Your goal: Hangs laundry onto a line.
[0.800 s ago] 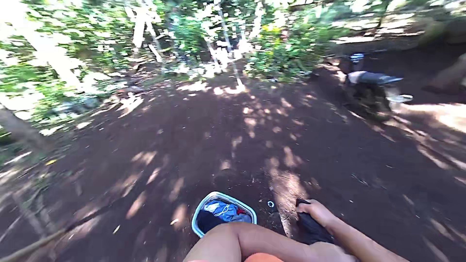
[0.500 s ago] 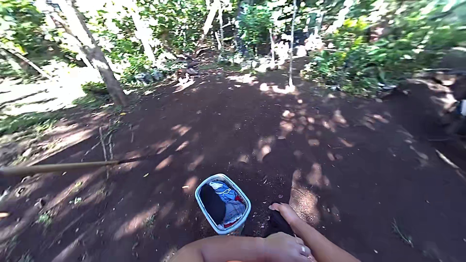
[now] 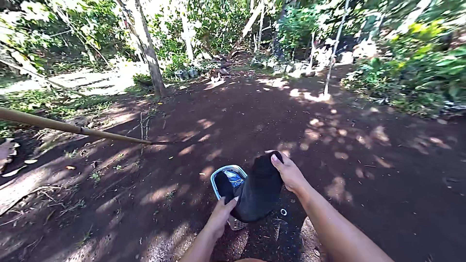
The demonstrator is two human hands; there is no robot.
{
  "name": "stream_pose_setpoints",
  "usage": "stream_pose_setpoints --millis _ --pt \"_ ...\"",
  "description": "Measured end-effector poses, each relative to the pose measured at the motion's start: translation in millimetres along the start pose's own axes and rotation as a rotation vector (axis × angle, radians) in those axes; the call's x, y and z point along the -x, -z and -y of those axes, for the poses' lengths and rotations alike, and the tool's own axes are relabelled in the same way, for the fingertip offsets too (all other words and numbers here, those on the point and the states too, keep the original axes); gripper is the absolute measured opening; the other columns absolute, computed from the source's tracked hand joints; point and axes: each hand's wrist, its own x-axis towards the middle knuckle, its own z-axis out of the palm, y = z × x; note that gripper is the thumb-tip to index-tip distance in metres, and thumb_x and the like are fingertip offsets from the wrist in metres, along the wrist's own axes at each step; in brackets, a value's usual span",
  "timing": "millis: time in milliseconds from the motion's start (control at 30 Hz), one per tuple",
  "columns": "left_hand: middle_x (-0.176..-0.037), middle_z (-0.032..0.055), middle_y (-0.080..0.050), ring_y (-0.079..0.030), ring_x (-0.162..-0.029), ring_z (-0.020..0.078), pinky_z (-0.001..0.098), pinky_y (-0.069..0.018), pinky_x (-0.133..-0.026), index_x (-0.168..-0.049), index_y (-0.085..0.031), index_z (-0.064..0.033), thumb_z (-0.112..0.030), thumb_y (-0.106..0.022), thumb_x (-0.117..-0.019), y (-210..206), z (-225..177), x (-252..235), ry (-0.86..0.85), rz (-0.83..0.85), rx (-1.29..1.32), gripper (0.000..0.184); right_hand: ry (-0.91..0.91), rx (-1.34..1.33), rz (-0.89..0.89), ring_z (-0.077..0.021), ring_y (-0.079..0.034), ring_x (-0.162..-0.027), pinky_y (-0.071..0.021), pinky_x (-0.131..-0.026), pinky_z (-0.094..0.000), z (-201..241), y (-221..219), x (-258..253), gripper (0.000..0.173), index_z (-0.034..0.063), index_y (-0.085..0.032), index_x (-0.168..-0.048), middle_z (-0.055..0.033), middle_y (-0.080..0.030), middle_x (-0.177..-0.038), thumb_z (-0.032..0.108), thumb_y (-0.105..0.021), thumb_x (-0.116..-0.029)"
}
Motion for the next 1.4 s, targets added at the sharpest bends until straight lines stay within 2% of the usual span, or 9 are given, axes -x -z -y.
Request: stream_pose_setpoints --millis 167,267,367,467,700,833,967,1133,1400 --pt "-0.166 0.0205 -0.025 -0.043 -0.146 0.0221 0.0371 -0.0472 -0.114 -0.161 -0.002 0.0032 -0.038 -0.09 -0.0718 73 -67 26 -0.83 0.173 -0.132 0.132 0.53 0.151 0.694 -0.0126 -0.059 -0.126 -0.0473 -0.11 -0.0353 67 -79 4 0.056 -0.0029 -0.055 -0.138 -0.0109 -0.064 -0.135 0.042 -0.045 -0.1056" --pt "-0.138 0.0118 -0.061 -0.062 -0.121 0.0104 0.0288 -0.0531 -0.105 -0.153 -0.034 0.0075 -0.027 -0.088 -0.0759 114 -95 47 -0.971 0.154 -0.352 0.1 0.689 0.315 0.69 -0.0159 -0.054 -0.133 -0.0419 -0.116 -0.035 89 -131 8 0.053 -0.0026 -0.056 -0.139 -0.0151 -0.06 -0.139 0.038 -0.039 -0.1101" --pt "-0.111 0.0066 -0.068 -0.063 -0.107 0.0073 0.023 -0.0517 -0.097 -0.119 -0.073 -0.0029 -0.026 -0.078 -0.0873 138 -95 64 -1.093 -0.173 -0.519 0.04 0.543 0.442 0.465 -0.0191 -0.056 -0.133 -0.0432 -0.115 -0.0392 92 -163 13 0.044 0.0051 -0.056 -0.144 -0.0135 -0.061 -0.141 0.026 -0.041 -0.1091" --pt "-0.096 0.0072 -0.065 -0.062 -0.094 0.0119 0.0251 -0.051 -0.084 -0.097 -0.079 -0.0089 -0.023 -0.072 -0.0918 156 -113 86 -1.179 -0.411 -0.726 0.017 0.465 0.487 0.212 -0.0201 -0.067 -0.117 -0.0516 -0.103 -0.0401 86 -189 27 0.036 0.0059 -0.063 -0.134 -0.0135 -0.07 -0.124 0.024 -0.045 -0.1081" --pt "-0.101 0.0108 -0.068 -0.062 -0.094 0.0211 0.0413 -0.0506 -0.088 -0.111 -0.069 -0.0011 -0.041 -0.071 -0.0929 208 -136 104 -1.001 -0.132 -0.859 0.044 0.875 0.529 -0.008 -0.023 -0.074 -0.091 -0.0606 -0.08 -0.0447 129 -232 36 0.024 0.0021 -0.069 -0.117 -0.0124 -0.075 -0.101 0.016 -0.059 -0.1008" --pt "-0.135 0.0186 -0.059 -0.049 -0.133 0.0343 0.0605 -0.0317 -0.116 -0.132 -0.064 -0.0017 -0.055 -0.084 -0.0761 227 -115 76 -0.676 -0.01 -0.747 0.08 0.995 0.587 0.112 -0.0214 -0.074 -0.091 -0.0602 -0.081 -0.0411 172 -250 32 0.026 0.0059 -0.072 -0.119 -0.0119 -0.075 -0.102 0.022 -0.065 -0.0997" --pt "-0.151 0.0193 -0.043 -0.047 -0.138 0.024 0.0432 -0.044 -0.113 -0.128 -0.062 -0.0029 -0.036 -0.087 -0.0752 228 -83 64 -0.713 0.093 -0.462 0.067 1.124 0.721 0.196 -0.0209 -0.073 -0.095 -0.0601 -0.083 -0.0427 211 -247 28 0.029 0.0073 -0.073 -0.117 -0.0105 -0.076 -0.105 0.03 -0.064 -0.1008" --pt "-0.112 0.0053 -0.071 -0.067 -0.103 0.0029 0.0263 -0.0543 -0.098 -0.124 -0.063 0.0009 -0.011 -0.074 -0.0922 202 -62 83 -0.386 0.487 -0.49 0.035 1.14 0.981 0.121 -0.0312 -0.072 -0.099 -0.0568 -0.084 -0.0532 256 -229 21 0.039 0.0057 -0.069 -0.122 -0.0162 -0.074 -0.108 0.038 -0.056 -0.105" --pt "-0.1 0.0107 -0.073 -0.071 -0.085 0.02 0.0442 -0.0607 -0.078 -0.115 -0.07 -0.0037 -0.01 -0.067 -0.0988 269 -150 70 -0.373 0.214 -0.781 0.018 0.692 1.291 0.016 -0.0468 -0.066 -0.092 -0.0467 -0.082 -0.0709 270 -118 -6 0.049 0.0054 -0.065 -0.121 -0.0257 -0.068 -0.1 0.049 -0.053 -0.1039"
